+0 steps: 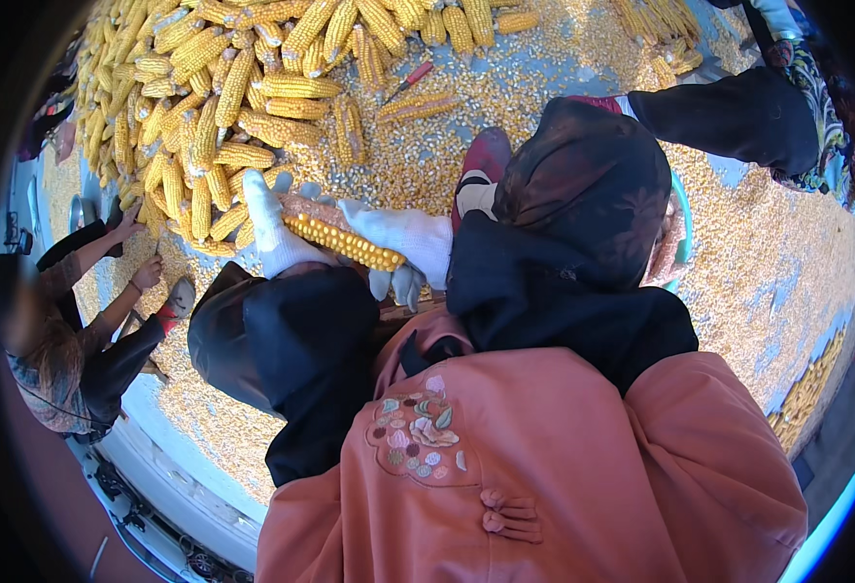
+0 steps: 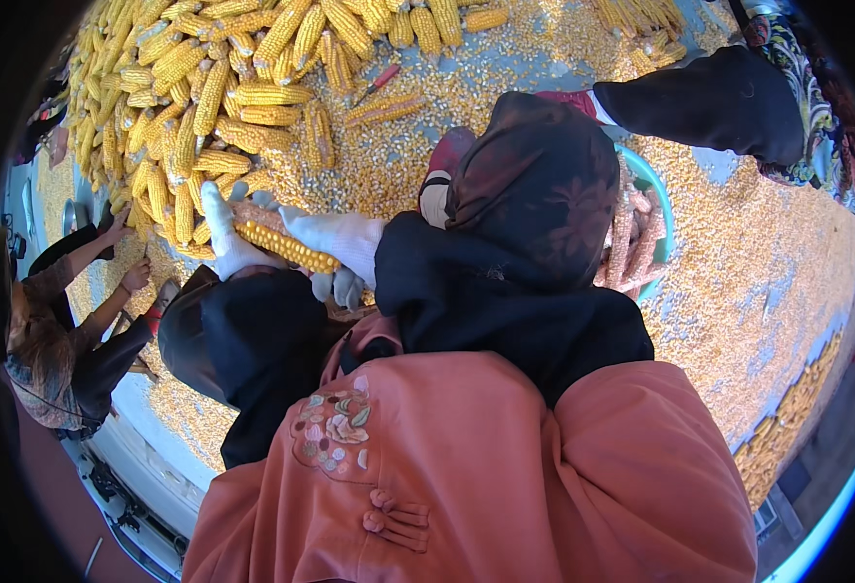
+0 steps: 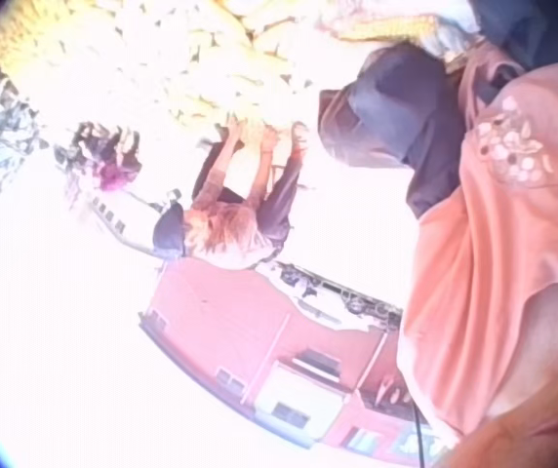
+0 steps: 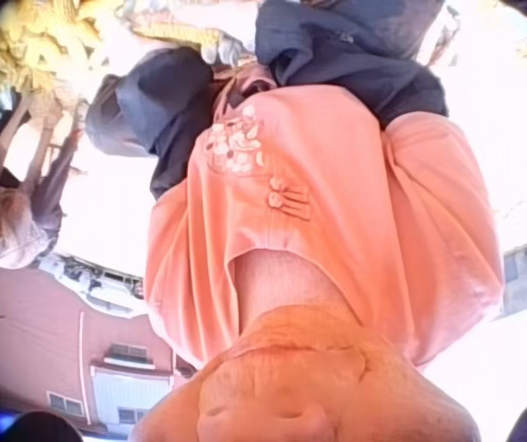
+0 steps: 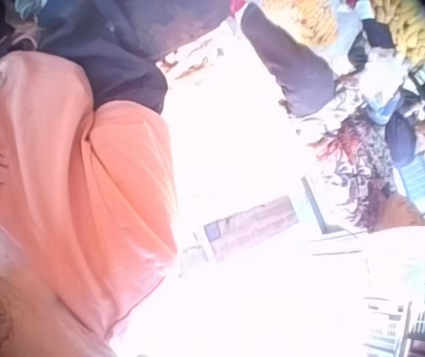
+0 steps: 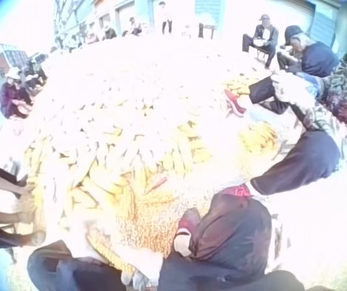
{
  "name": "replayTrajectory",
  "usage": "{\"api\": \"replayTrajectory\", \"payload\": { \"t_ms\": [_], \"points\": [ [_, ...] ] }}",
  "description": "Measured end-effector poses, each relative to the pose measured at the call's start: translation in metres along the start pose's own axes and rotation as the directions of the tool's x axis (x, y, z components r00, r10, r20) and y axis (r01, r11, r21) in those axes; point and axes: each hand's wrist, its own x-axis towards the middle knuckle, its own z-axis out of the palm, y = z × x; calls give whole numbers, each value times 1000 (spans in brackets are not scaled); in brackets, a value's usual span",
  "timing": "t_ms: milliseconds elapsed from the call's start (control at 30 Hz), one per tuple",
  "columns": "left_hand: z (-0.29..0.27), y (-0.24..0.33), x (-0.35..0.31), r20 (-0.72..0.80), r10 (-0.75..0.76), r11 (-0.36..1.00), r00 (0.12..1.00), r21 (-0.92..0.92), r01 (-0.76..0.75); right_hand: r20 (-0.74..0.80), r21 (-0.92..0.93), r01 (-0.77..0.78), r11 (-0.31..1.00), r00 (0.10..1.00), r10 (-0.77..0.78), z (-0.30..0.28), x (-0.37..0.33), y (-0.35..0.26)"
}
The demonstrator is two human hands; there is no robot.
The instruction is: The person sits on the ground and removes kernels from corn cobs by hand, dropping the kernels onto a large pile. The person repeatedly picks up cobs, shucks them, and discards the cobs.
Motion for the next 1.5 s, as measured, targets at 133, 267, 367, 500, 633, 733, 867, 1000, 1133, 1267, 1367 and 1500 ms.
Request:
{"api": "replayTrajectory", "payload": {
  "t_ms": [133,267,367,500,633,733,867,1000,1133,1267,1367,1500],
  "points": [
    [1,0,-16,-31,-47,999,998,23,47,53,171,-78,982,996,69,-2,-8,8],
    [11,3,-18,64,-45,996,997,85,39,110,252,-110,961,990,84,-6,-7,2],
    [12,7,-23,125,-83,992,989,110,69,102,298,-131,946,989,105,-4,-9,-5],
    [18,10,-38,182,-116,963,976,262,66,106,285,-43,957,994,13,-9,-1,3],
    [18,6,-32,182,-174,934,968,342,104,105,352,-45,935,994,8,-12,5,4],
    [15,6,-30,59,-139,969,989,212,123,81,414,-14,910,997,-21,0,9,7],
    [10,-4,-12,103,-151,977,983,169,132,18,301,48,953,998,-55,-4,8,7],
    [16,5,-18,29,-217,963,976,168,209,82,303,0,953,996,-26,-11,5,7],
    [21,0,-23,58,-140,984,989,117,132,71,355,-23,935,997,-3,-10,5,6],
    [16,-11,-20,279,-38,987,960,163,-8,-16,400,97,911,995,-99,-17,24,25],
    [6,-16,-2,203,111,931,973,322,-174,-58,378,180,908,984,-171,-10,28,27],
    [-11,-33,17,272,410,745,870,451,-492,-66,132,401,907,916,-396,-13,38,32]
  ]
}}
